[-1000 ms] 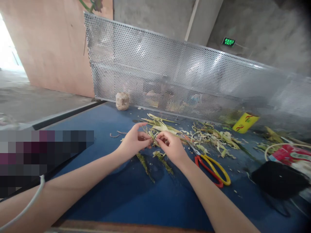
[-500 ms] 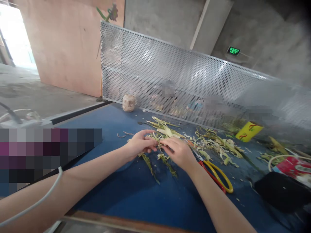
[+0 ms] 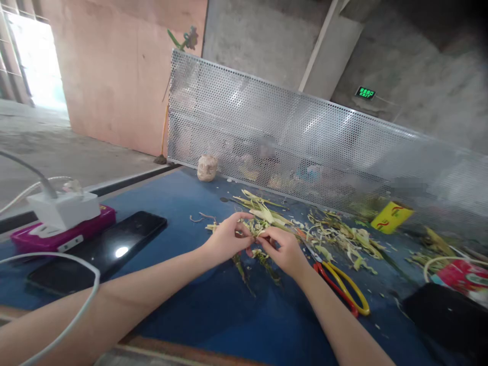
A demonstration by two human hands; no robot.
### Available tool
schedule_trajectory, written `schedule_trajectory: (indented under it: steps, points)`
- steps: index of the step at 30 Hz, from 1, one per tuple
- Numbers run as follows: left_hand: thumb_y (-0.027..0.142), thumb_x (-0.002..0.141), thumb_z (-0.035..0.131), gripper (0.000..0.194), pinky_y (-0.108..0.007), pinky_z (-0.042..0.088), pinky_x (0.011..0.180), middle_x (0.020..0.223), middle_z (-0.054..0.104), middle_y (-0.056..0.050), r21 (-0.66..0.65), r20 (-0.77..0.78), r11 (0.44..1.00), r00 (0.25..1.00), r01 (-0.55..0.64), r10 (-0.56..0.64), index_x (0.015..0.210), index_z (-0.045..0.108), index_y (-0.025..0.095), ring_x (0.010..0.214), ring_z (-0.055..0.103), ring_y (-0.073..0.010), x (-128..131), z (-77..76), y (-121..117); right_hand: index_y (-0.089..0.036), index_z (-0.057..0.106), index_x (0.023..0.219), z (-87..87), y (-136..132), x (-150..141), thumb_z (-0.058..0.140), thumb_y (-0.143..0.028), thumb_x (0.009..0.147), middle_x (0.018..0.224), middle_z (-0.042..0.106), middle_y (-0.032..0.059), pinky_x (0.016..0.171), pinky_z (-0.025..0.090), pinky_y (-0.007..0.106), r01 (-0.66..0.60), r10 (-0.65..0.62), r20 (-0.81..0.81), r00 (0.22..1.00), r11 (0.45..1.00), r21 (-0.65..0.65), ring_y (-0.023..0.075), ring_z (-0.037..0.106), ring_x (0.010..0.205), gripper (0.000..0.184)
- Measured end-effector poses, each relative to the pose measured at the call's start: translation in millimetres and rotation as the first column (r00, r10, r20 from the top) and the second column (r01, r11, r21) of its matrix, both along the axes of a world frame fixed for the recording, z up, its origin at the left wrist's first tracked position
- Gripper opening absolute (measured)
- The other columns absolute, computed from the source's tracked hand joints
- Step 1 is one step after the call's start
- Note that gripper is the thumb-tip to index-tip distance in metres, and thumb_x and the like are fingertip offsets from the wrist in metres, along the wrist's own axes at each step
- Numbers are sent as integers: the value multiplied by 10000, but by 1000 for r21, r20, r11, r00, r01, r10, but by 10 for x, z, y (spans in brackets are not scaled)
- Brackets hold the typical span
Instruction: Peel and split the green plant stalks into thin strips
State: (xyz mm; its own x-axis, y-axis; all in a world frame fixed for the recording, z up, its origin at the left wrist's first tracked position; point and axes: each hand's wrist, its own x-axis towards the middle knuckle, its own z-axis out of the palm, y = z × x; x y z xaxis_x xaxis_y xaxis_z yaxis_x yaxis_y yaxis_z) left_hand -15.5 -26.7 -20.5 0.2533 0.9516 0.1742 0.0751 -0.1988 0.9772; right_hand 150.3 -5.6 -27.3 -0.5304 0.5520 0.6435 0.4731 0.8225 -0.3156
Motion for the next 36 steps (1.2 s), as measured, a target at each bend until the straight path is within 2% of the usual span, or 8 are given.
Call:
schedule_trajectory:
  steps: [3,6,10,13,16,24,30,36]
  points:
    - [126,688,497,473,-224,434,510,731,527,45,152,-92,988,996,14,0,1129,351,218,509,588,-96,-12,0,-42,-176,538,654,-18,-11,-58,475,-238,755,589,540,6,483,395,228,-13,-28,-163,986,970,-244,113,488,514,133]
    - [122,701,449,481,-224,433,516,736,499,51,247,-188,969,982,15,33,1150,328,242,502,568,-83,-18,7,-68,-179,529,657,-48,19,-88,531,-274,714,601,543,-5,497,401,229,-99,-46,-294,955,883,-459,113,499,538,111]
    - [113,700,420,486,-218,419,515,738,489,45,336,-309,942,946,10,100,1159,317,233,507,540,-76,-27,13,-63,-181,539,703,-107,78,-94,587,-290,666,579,518,-27,504,403,227,-165,-83,-378,922,800,-576,102,484,524,125]
    - [108,690,423,502,-216,410,523,751,497,39,371,-350,929,926,-5,145,1163,312,231,532,531,-79,-41,5,-45,-182,550,804,-131,92,-92,580,-289,681,628,544,-15,549,425,239,-190,-74,-407,911,798,-571,117,517,583,165]
    - [97,680,424,527,-215,405,531,746,501,44,363,-368,932,917,-12,155,1173,300,238,538,523,-78,-48,-17,-31,-180,550,838,-114,68,-86,551,-288,714,659,555,0,532,413,237,-137,-78,-368,927,841,-524,123,520,590,164]
    - [115,674,441,517,-206,394,530,774,528,36,338,-430,941,889,-1,156,1158,327,257,577,526,-85,-19,-58,-20,-183,512,676,-23,1,-56,473,-193,752,545,424,-36,458,316,207,43,-68,-86,994,962,-268,90,392,481,86]
    - [145,687,446,511,-210,398,539,781,550,13,399,-463,916,870,35,168,1175,324,234,642,533,-109,-10,-22,-76,-183,499,637,-29,0,-46,472,-158,741,534,437,-40,473,313,205,37,-46,-37,998,974,-222,88,400,485,110]
    - [226,746,454,410,-220,407,549,687,527,30,416,-458,908,872,42,170,1147,368,225,613,516,-106,-12,-11,-71,-179,512,622,9,-20,-33,448,-199,788,570,504,-19,504,345,215,-23,2,-67,998,951,-308,103,461,534,179]
